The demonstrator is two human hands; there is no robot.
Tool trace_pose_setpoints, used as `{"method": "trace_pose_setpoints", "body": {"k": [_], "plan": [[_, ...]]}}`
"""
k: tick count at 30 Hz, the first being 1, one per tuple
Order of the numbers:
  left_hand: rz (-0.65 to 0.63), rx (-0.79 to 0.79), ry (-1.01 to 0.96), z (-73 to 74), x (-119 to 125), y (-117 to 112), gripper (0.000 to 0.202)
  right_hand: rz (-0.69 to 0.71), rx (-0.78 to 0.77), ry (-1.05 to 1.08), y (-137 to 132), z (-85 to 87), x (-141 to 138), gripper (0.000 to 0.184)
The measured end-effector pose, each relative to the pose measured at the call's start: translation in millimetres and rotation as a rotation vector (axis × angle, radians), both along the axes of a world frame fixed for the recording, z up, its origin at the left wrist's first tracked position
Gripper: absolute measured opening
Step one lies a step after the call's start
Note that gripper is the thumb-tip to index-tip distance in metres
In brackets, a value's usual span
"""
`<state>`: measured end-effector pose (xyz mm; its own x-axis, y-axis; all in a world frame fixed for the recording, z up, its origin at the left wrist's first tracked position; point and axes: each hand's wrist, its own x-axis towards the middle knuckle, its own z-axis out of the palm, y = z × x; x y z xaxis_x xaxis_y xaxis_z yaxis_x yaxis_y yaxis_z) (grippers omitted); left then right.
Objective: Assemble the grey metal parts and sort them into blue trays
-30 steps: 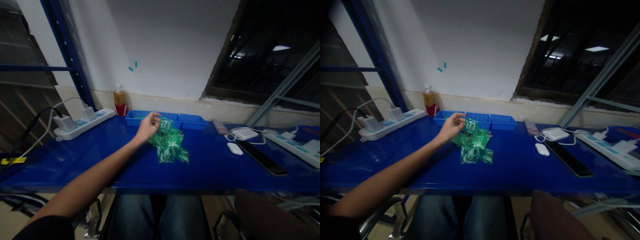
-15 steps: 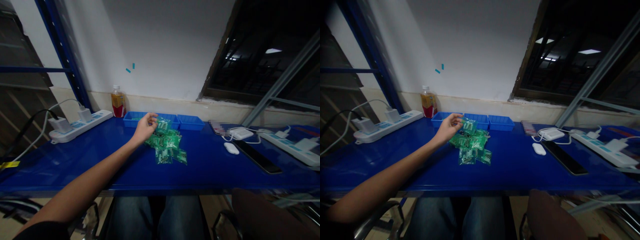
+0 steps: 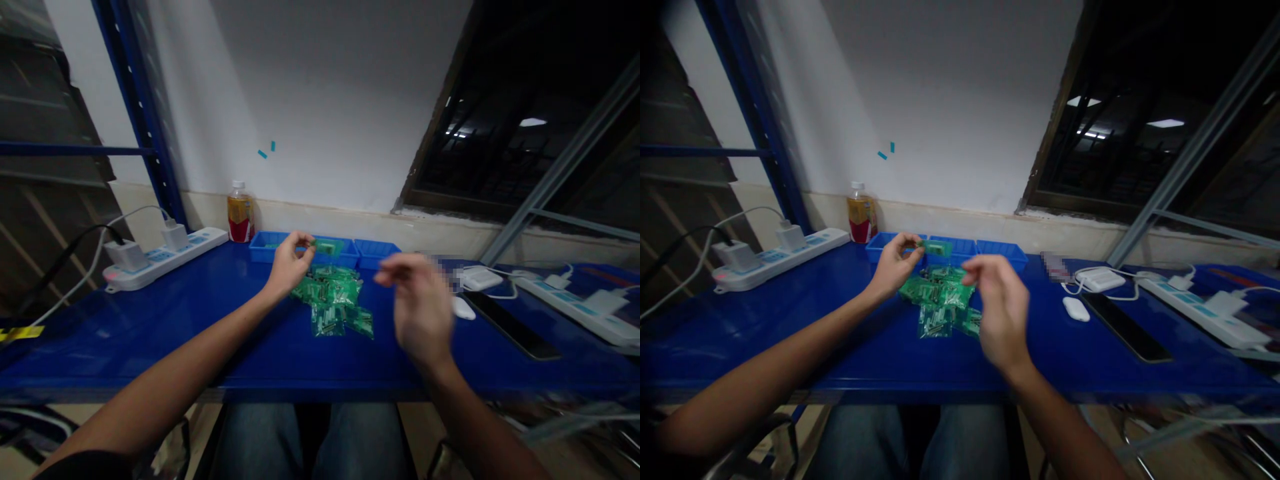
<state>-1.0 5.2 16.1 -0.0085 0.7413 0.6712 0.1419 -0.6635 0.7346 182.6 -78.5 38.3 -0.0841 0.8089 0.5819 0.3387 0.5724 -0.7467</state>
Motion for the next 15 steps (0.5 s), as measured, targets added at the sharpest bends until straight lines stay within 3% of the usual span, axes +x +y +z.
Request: {"method": "trace_pose_setpoints", "body": {"k": [3, 4, 5, 8, 10, 13, 15], "plan": [[0.067, 0.147, 0.083, 1.7, 0.8, -9.6, 0.005, 0.093, -0.347, 0.207, 37.0, -1.0, -13.4, 0.051], [0.083, 0.203, 0.15, 2.3, 0.2, -12.3, 0.006, 0.145, -0.487, 0.285, 49.0, -2.1, -17.0, 0.05], [0.085, 0.259, 0.23, 2.9, -0.8, -14.4, 0.008, 0.153, -0.523, 0.357, 59.4, -3.5, -19.6, 0.043], [0.052, 0.368, 0.43, 3.5, -4.7, -14.9, 0.018, 0.131, -0.407, 0.435, 77.5, -9.1, -20.2, 0.028], [0.058, 0.337, 0.445, 3.1, -6.3, -10.9, 0.02, 0.067, -0.284, 0.396, 79.5, -14.1, -15.7, 0.026], [0.041, 0.102, 0.324, 1.6, -5.8, -2.7, 0.014, -0.025, -0.167, 0.311, 75.4, -22.0, -8.0, 0.025], [-0.053, -0.102, 0.239, 0.2, -4.2, 1.2, 0.017, -0.045, -0.125, 0.276, 72.7, -26.7, -5.2, 0.024]]}}
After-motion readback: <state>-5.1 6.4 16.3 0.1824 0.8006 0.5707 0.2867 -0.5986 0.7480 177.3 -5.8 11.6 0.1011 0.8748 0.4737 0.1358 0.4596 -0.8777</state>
